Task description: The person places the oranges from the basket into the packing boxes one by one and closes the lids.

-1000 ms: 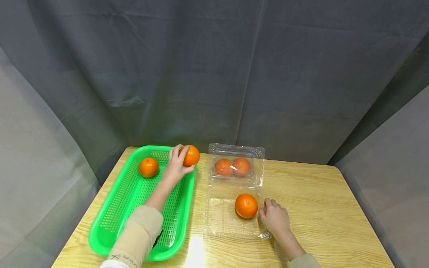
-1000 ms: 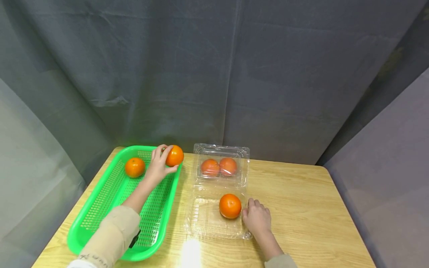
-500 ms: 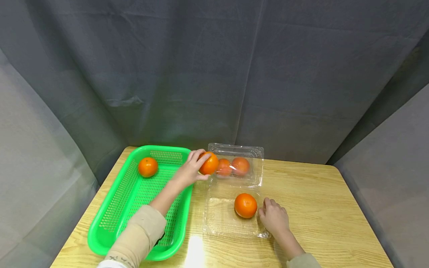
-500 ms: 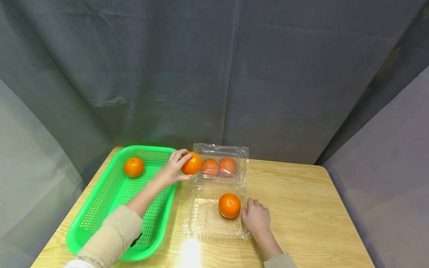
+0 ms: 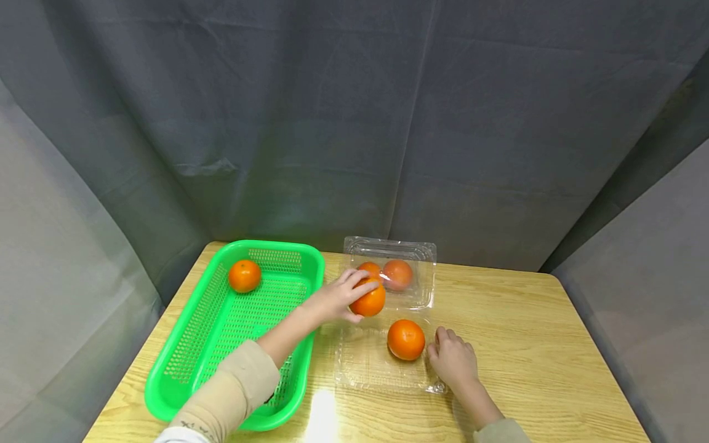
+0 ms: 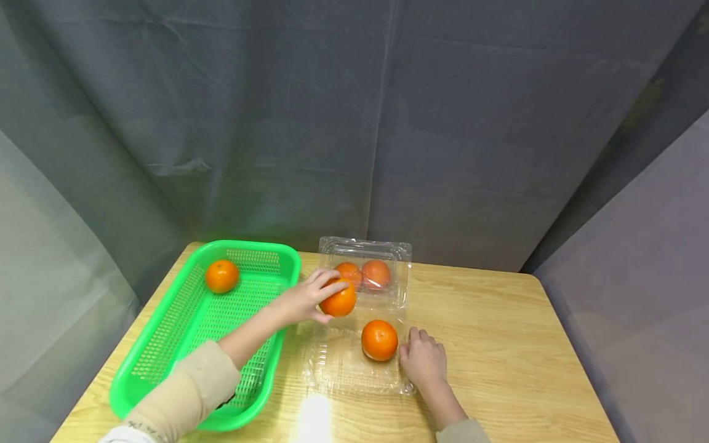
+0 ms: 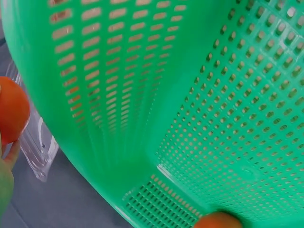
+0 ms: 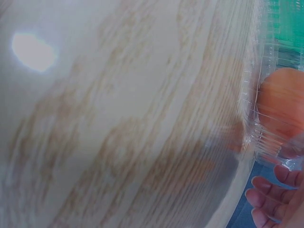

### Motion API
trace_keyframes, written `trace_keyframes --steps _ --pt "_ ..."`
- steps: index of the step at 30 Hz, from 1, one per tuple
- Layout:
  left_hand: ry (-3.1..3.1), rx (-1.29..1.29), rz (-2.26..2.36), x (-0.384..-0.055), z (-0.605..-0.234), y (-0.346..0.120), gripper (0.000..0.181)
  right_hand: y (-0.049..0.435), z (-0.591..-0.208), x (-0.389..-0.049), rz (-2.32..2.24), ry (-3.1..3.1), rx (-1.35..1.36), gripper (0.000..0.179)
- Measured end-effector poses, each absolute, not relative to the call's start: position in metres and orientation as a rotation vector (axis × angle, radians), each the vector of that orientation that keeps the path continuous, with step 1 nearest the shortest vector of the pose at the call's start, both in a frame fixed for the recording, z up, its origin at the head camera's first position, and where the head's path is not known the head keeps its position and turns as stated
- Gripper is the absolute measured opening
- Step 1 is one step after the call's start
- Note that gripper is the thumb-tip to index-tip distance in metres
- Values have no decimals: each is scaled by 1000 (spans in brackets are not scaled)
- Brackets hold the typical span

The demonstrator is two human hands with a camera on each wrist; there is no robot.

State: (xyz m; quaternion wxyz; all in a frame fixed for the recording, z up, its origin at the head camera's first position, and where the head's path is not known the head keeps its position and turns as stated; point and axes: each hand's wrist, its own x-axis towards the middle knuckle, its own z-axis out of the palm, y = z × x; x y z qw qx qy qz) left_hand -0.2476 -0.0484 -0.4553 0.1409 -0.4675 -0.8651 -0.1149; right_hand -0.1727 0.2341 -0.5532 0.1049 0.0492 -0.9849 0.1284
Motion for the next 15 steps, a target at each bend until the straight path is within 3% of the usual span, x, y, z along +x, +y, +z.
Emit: trace_keyframes --steps 15 --pt "-2564 -1581 -168 -224 -461 -28 69 233 -551 -172 386 -2918 138 14"
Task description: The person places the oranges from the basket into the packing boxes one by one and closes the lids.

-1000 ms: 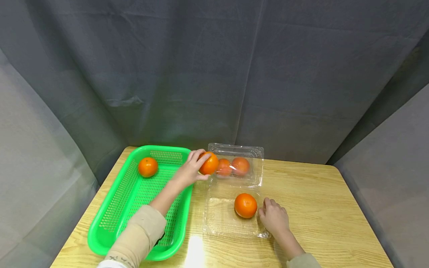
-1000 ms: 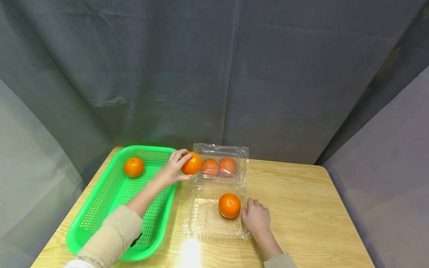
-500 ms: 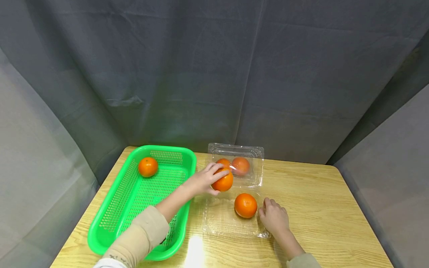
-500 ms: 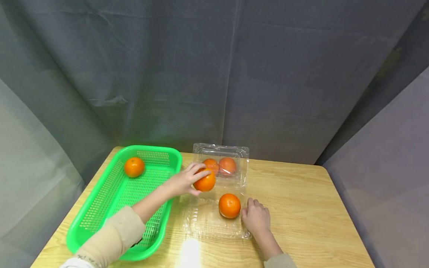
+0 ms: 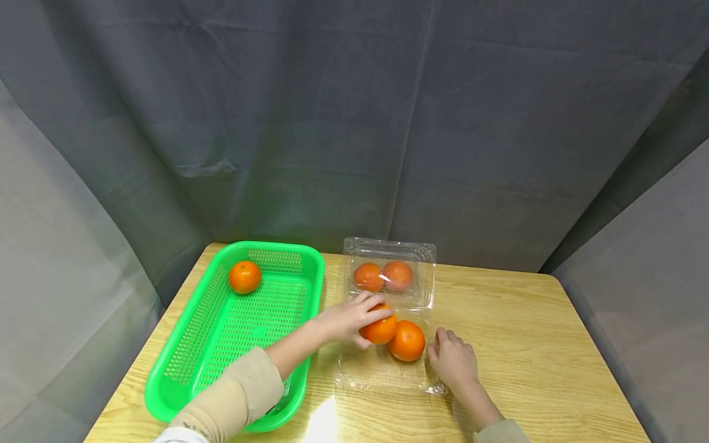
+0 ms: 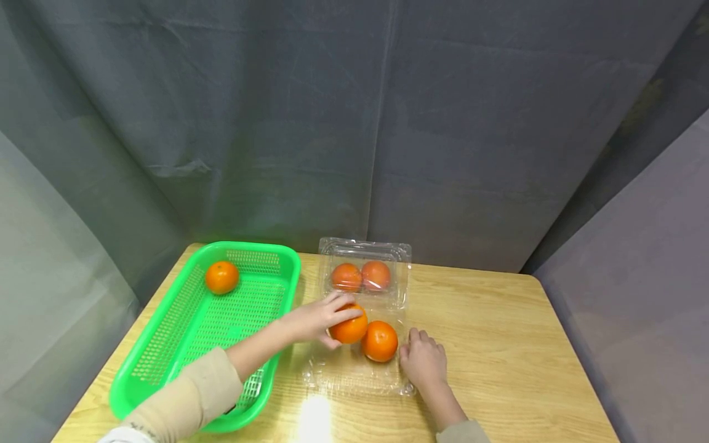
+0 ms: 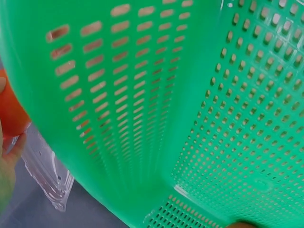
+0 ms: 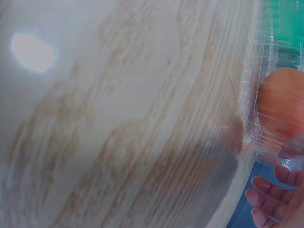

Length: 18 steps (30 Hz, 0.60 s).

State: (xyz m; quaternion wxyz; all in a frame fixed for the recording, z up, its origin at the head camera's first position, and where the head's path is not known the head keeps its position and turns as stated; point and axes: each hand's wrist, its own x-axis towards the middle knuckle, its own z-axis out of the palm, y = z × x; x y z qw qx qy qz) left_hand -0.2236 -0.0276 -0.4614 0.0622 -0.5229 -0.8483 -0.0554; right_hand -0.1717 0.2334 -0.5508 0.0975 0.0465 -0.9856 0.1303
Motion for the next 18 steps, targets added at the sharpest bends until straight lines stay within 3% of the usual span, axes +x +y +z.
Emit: trace_keyframes --steps 18 --pt "-2597 -1717 9 -206 -470 -14 69 234 -551 -171 387 -2916 137 14"
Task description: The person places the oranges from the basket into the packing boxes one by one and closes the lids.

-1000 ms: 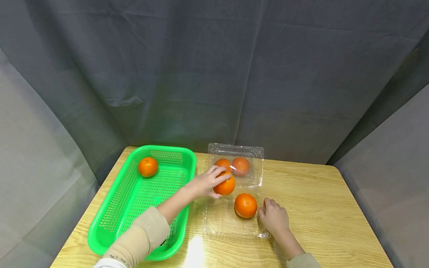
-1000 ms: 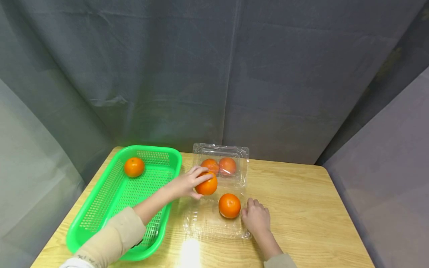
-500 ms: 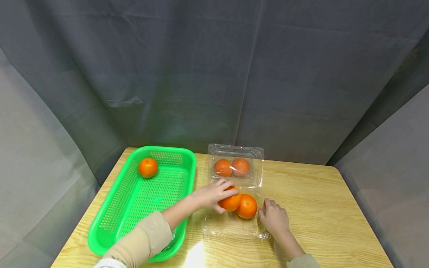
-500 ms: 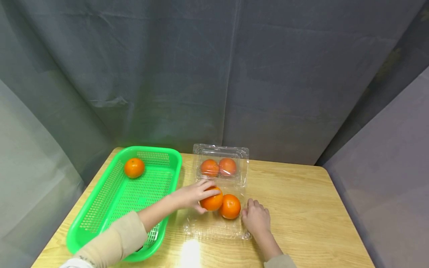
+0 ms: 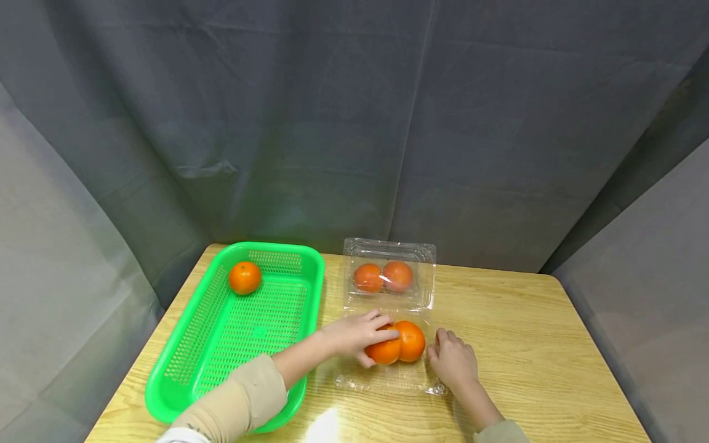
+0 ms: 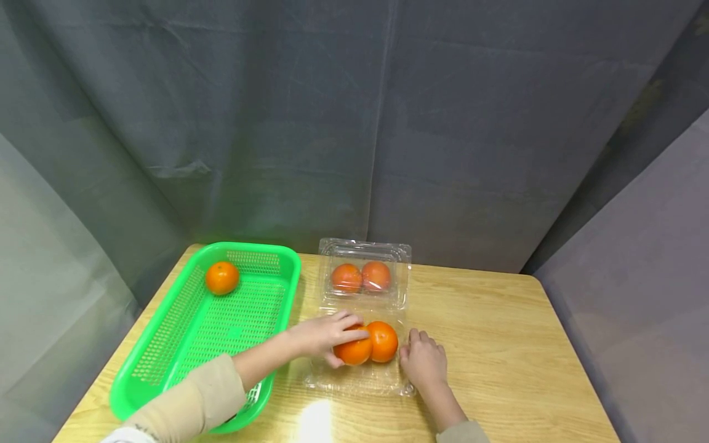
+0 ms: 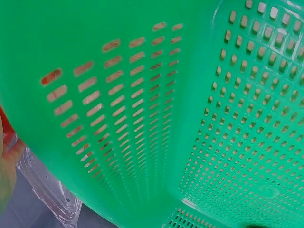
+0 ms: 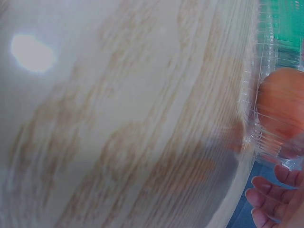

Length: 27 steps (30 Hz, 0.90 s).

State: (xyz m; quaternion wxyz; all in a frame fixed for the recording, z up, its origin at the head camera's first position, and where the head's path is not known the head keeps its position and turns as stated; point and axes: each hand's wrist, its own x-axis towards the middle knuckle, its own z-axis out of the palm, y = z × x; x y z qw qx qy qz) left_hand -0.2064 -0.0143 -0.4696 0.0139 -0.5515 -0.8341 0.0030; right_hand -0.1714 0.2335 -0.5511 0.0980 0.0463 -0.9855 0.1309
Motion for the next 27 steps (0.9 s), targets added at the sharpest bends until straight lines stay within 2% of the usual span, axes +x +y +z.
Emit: trace_keyframes --steps 27 --pt "-2517 -1847 201 -198 -482 -3 74 234 -551 -171 393 -2923 136 16"
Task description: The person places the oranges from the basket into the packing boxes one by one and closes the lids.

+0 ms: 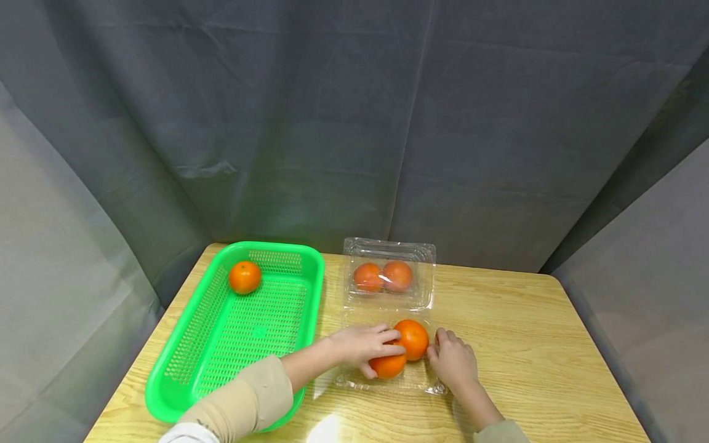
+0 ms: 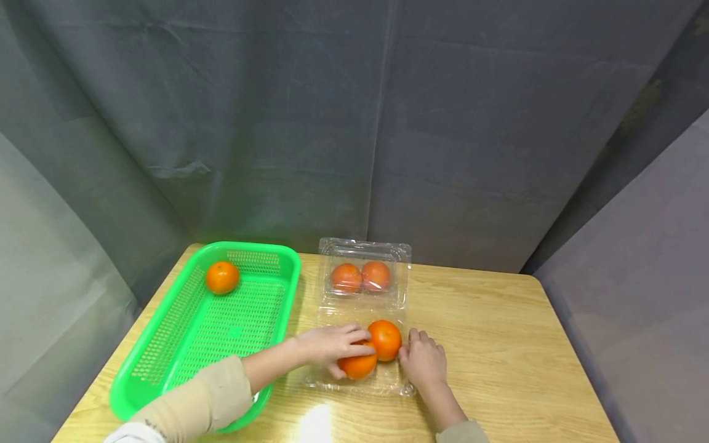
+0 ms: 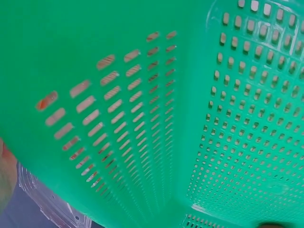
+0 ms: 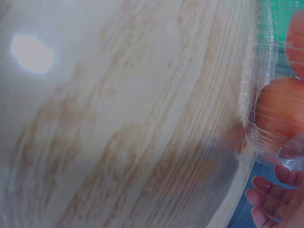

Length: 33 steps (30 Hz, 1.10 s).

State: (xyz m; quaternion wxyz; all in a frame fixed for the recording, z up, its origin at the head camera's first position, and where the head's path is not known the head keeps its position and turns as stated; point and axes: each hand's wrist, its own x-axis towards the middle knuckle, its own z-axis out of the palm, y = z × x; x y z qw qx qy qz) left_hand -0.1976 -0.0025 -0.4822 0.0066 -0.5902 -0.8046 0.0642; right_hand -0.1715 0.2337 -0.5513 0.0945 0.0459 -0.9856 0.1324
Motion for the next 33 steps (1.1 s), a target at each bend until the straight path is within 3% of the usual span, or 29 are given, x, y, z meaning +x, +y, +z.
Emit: trace_keyframes --steps 33 --pt "-2454 -1905 257 -192 -498 3 70 234 -551 -171 403 -2933 128 16"
